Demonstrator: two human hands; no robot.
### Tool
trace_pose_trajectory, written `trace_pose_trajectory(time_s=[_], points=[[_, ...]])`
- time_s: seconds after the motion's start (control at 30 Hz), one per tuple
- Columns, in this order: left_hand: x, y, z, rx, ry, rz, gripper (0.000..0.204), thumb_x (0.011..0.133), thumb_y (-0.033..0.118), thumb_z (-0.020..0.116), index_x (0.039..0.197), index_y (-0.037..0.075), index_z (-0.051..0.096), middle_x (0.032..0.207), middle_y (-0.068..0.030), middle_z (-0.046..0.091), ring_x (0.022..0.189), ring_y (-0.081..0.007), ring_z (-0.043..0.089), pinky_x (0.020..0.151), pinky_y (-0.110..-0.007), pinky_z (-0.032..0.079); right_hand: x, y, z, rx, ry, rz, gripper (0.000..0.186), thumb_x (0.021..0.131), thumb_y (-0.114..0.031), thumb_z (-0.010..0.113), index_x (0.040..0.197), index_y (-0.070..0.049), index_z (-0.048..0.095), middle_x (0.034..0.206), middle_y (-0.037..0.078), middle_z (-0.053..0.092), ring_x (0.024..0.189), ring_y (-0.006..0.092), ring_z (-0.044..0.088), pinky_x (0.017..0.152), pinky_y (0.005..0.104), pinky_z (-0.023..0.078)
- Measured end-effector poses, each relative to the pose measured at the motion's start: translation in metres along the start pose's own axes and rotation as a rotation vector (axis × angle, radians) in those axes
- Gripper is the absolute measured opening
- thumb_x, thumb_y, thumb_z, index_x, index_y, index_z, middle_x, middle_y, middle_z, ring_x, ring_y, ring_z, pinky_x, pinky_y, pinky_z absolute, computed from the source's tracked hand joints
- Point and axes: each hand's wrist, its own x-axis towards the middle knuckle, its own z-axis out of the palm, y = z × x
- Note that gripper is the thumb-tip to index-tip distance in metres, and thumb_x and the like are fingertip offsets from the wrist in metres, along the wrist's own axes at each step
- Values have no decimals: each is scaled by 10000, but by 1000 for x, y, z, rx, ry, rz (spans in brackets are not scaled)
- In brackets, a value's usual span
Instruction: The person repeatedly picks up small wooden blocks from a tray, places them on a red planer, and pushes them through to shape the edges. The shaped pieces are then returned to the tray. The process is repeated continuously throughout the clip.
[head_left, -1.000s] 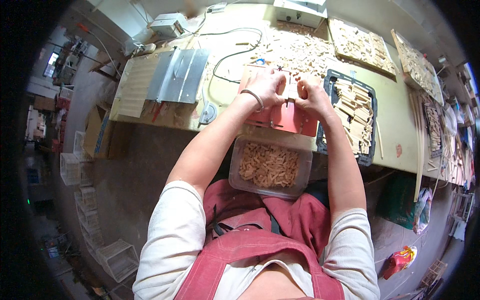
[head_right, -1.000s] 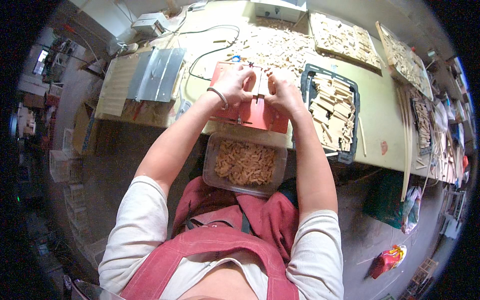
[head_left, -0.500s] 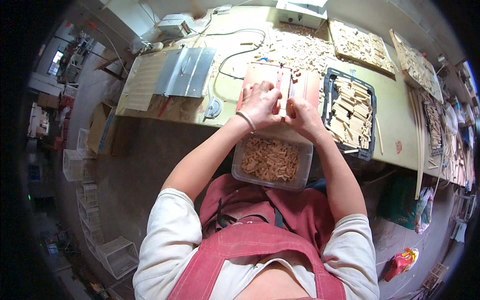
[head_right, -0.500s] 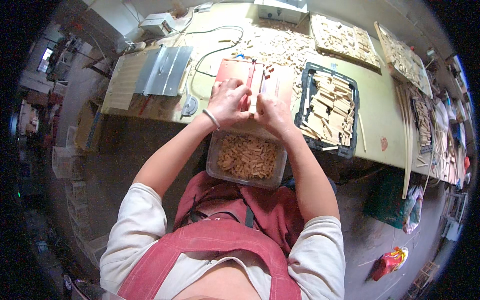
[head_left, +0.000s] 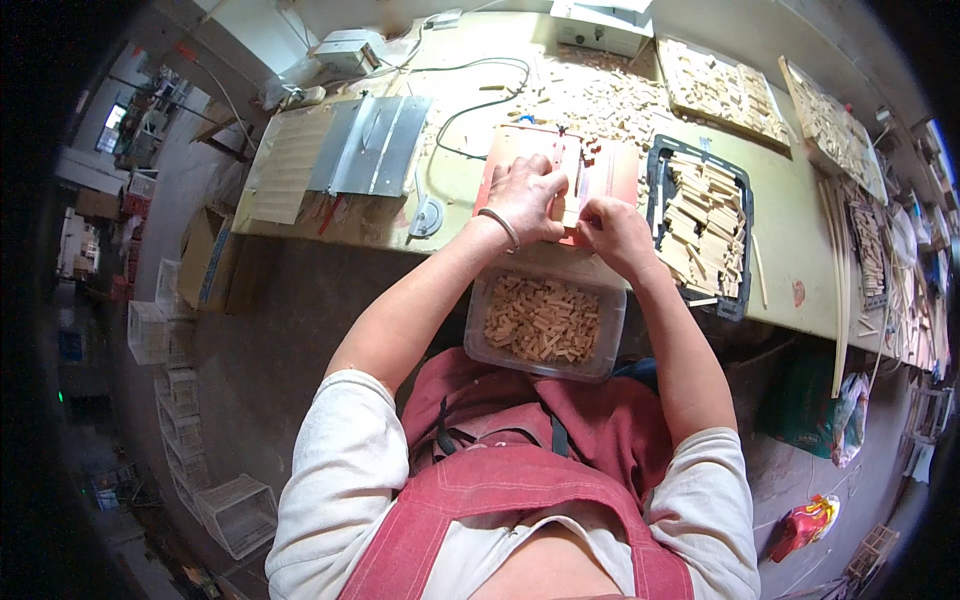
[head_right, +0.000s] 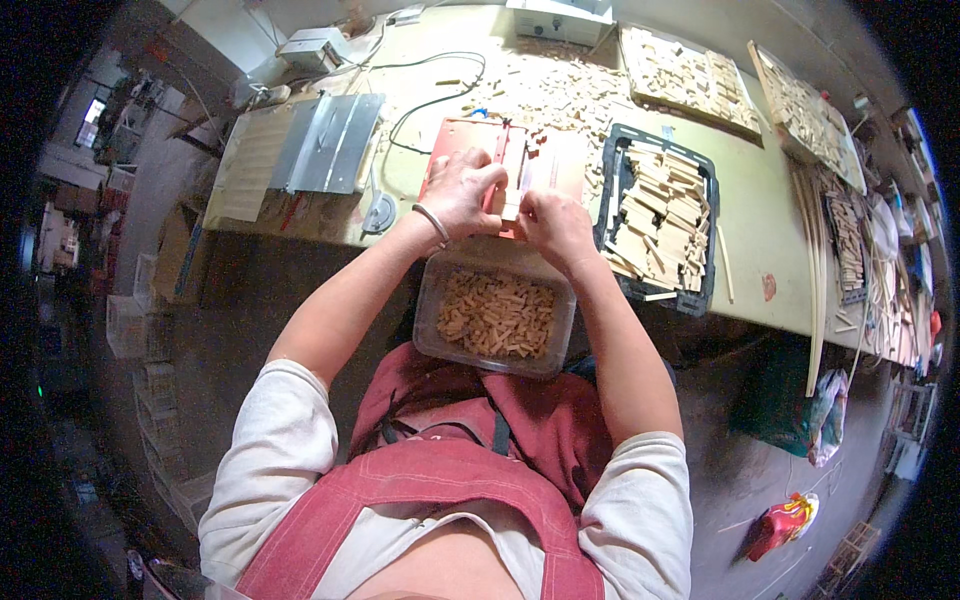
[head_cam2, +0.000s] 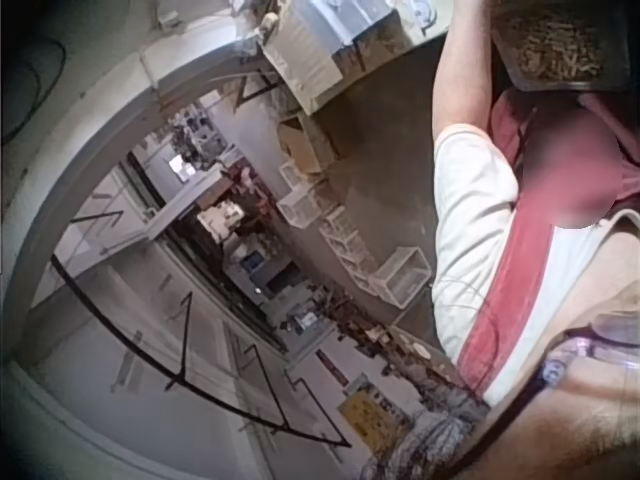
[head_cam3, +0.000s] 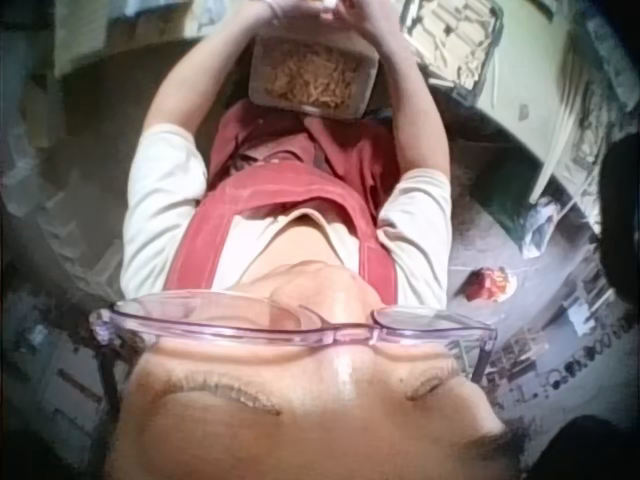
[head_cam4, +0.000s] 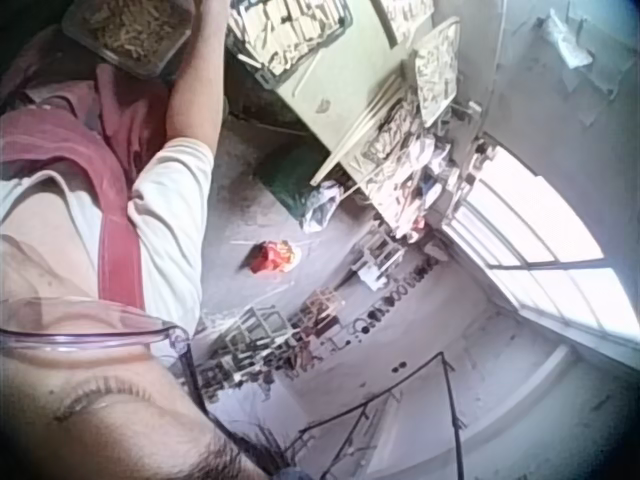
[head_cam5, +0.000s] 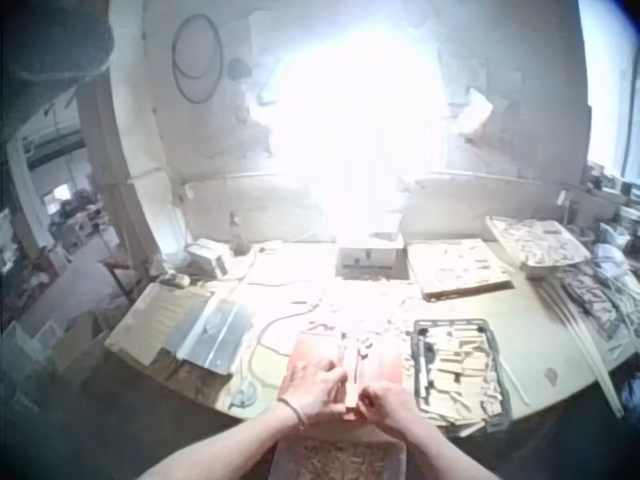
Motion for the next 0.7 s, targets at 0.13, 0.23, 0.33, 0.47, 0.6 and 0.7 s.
trace_pose_trajectory(time_s=[0.13, 0.23, 0.33, 0.47, 0.6, 0.7], points=[[6, -3, -3, 11, -41, -18, 529, 687, 403, 885, 1133, 195, 690, 1259, -110, 598, 1241, -345, 558, 1053, -500, 411, 4, -2, 0, 8, -11, 15, 164, 954, -227, 688, 929, -84, 762, 923, 187, 753, 914, 386, 743, 817, 487, 587], [10, -5, -3, 13, -52, -20, 532, 689, 410, 885, 1136, 196, 690, 1260, -108, 597, 1242, -346, 561, 1056, -501, 415, 6, 3, -2, 48, -25, -27, 157, 948, -216, 683, 921, -85, 764, 911, 187, 750, 911, 386, 743, 814, 485, 587], [15, -7, -1, 13, -35, -20, 527, 693, 410, 885, 1136, 197, 693, 1257, -107, 597, 1243, -347, 563, 1055, -500, 416, 9, 4, -1, 34, -2, -50, 151, 944, -209, 682, 919, -86, 766, 898, 185, 748, 904, 380, 745, 809, 479, 589], [22, -13, 2, 8, -25, -19, 521, 701, 408, 887, 1138, 200, 695, 1247, -107, 595, 1243, -345, 561, 1054, -500, 416, 14, 7, 2, -17, 60, -82, 146, 942, -206, 689, 916, -84, 765, 901, 178, 752, 882, 373, 748, 793, 473, 592], [32, -16, 2, 11, -17, -1, 528, 708, 428, 896, 1136, 195, 695, 1238, -106, 591, 1263, -341, 545, 1059, -505, 409, 19, 18, 8, 33, 114, -77, 134, 946, -200, 701, 917, -83, 761, 907, 175, 756, 866, 374, 749, 783, 473, 594], [36, -20, 5, 1, 4, 4, 528, 709, 432, 898, 1133, 193, 694, 1235, -105, 590, 1278, -343, 532, 1062, -509, 404, 23, 20, 9, 26, 128, -84, 127, 948, -196, 710, 918, -80, 753, 909, 177, 757, 872, 373, 751, 784, 473, 594]])
